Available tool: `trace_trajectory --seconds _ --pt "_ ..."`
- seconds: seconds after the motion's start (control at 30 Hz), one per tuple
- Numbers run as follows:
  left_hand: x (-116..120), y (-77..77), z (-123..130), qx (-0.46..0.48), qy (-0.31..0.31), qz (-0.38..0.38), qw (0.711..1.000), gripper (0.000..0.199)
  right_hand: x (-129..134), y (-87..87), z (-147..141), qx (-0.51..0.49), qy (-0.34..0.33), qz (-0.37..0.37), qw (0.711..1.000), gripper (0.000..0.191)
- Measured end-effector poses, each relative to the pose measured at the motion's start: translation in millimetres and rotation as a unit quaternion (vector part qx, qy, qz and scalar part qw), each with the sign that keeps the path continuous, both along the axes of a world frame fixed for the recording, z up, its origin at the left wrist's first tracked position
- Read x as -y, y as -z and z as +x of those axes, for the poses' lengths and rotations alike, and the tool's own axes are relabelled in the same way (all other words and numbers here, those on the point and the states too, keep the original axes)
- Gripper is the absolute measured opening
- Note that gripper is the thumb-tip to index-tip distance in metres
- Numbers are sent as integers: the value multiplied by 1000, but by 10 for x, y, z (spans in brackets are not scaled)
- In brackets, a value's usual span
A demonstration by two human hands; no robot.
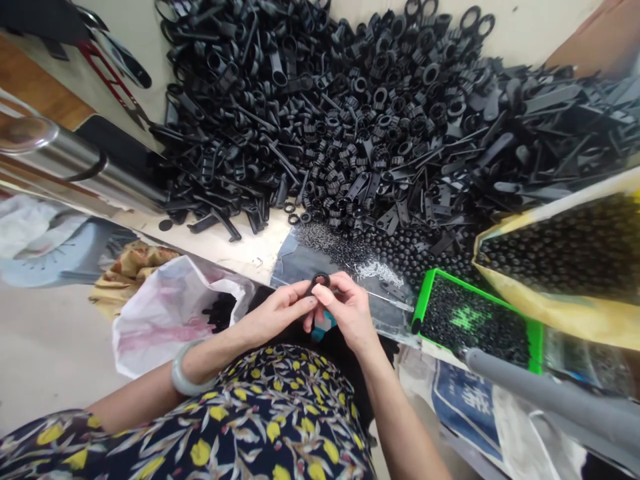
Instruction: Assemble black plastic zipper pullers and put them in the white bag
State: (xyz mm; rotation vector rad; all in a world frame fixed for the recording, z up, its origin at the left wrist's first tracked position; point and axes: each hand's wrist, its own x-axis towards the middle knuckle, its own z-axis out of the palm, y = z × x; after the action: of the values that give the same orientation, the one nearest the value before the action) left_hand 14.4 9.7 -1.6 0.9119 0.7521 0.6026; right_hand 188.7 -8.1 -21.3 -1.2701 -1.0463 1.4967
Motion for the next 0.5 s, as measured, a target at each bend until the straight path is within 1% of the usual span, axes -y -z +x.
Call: trace_trajectory --seconds 0.1,0.2,0.27,0.33,0.37,0.43,0.47,0.5 --pt "-20 -15 -65 15 20 4 1000 34 14 40 -38 23 25 17 999 28" --pt "18 22 -66 21 -6 3 1000 31 35 83 -65 42 28 16 999 29" --pt "60 49 -48 24 -19 -3 1000 29 42 89 -73 23 20 7 1000 29" --pt "93 66 -35 26 -22 -8 999 31 39 67 -72 -16 -5 -13 1000 29" --pt "101 70 -35 22 -16 -7 1000 32 35 50 -70 -34 -30 -28 999 33" --pt "99 72 -49 14 -4 1 1000 35 28 20 -66 -51 -85 -54 994 45" --pt "89 69 -61 17 -11 3 1000 36 28 13 -65 -49 -101 -55 992 51" --pt "75 62 -75 29 -31 1 999 37 32 12 -66 -42 -101 -44 993 55"
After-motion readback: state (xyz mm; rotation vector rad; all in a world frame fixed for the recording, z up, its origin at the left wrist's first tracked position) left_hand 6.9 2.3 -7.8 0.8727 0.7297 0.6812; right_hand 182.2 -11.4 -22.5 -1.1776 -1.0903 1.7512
